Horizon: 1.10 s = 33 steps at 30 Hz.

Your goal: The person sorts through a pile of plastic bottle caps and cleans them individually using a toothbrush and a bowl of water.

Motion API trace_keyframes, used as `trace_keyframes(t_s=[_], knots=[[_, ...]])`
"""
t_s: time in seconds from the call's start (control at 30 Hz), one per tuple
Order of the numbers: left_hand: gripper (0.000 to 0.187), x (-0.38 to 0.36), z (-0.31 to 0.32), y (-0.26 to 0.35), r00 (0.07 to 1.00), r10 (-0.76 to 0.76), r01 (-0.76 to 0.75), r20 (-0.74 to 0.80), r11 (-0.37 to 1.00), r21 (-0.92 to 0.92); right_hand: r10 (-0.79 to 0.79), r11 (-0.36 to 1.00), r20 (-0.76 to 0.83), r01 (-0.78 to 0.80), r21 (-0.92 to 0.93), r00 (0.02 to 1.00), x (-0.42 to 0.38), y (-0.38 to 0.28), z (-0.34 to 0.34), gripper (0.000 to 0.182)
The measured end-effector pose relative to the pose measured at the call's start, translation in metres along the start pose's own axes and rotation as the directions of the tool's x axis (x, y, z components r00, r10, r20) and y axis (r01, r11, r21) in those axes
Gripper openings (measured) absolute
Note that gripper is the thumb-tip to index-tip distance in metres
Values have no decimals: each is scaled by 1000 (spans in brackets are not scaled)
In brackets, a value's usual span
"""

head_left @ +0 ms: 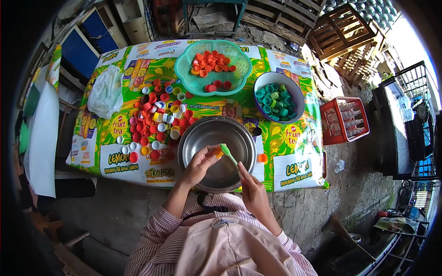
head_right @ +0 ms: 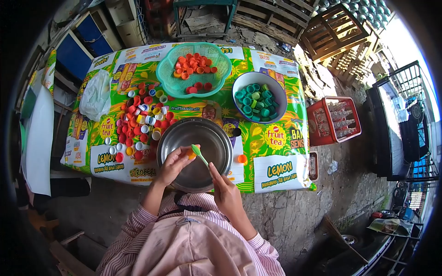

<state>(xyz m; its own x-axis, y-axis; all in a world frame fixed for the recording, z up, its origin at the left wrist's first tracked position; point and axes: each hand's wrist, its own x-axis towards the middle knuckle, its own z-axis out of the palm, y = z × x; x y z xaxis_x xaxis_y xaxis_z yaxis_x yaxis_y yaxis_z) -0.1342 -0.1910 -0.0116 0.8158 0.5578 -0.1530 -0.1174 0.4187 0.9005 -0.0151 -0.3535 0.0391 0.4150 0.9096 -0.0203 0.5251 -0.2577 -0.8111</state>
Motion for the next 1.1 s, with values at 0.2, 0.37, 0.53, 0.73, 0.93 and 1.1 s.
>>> trace_keyframes(t_s=[0.2, 0.37, 0.53, 0.73, 0.93, 1.1], knots=[[24, 1, 1, 10, 984, -177, 161, 6, 878, -451, -3, 997, -133, 12, 72, 991, 4, 1, 4, 52], [24, 6, -4, -4, 965, -255, 196, -57, 850, -489, -13, 1000, -127, 11, -20, 992, 0, 2, 16, 55], [25, 8, -8, -9, 955, -294, 242, 32, 717, -654, -57, 968, -52, 43, -249, 997, -6, 0, 14, 56], [24, 6, -4, -13, 957, -287, 250, 49, 723, -644, 34, 999, -157, -38, -21, 987, -5, -3, 11, 51], [24, 4, -6, -11, 966, -248, 233, 79, 690, -685, 82, 994, -176, -69, 82, 981, -7, 2, 15, 50], [25, 5, -5, -16, 968, -225, 234, 111, 652, -721, 39, 998, -114, -32, 59, 993, -13, -1, 18, 51]])
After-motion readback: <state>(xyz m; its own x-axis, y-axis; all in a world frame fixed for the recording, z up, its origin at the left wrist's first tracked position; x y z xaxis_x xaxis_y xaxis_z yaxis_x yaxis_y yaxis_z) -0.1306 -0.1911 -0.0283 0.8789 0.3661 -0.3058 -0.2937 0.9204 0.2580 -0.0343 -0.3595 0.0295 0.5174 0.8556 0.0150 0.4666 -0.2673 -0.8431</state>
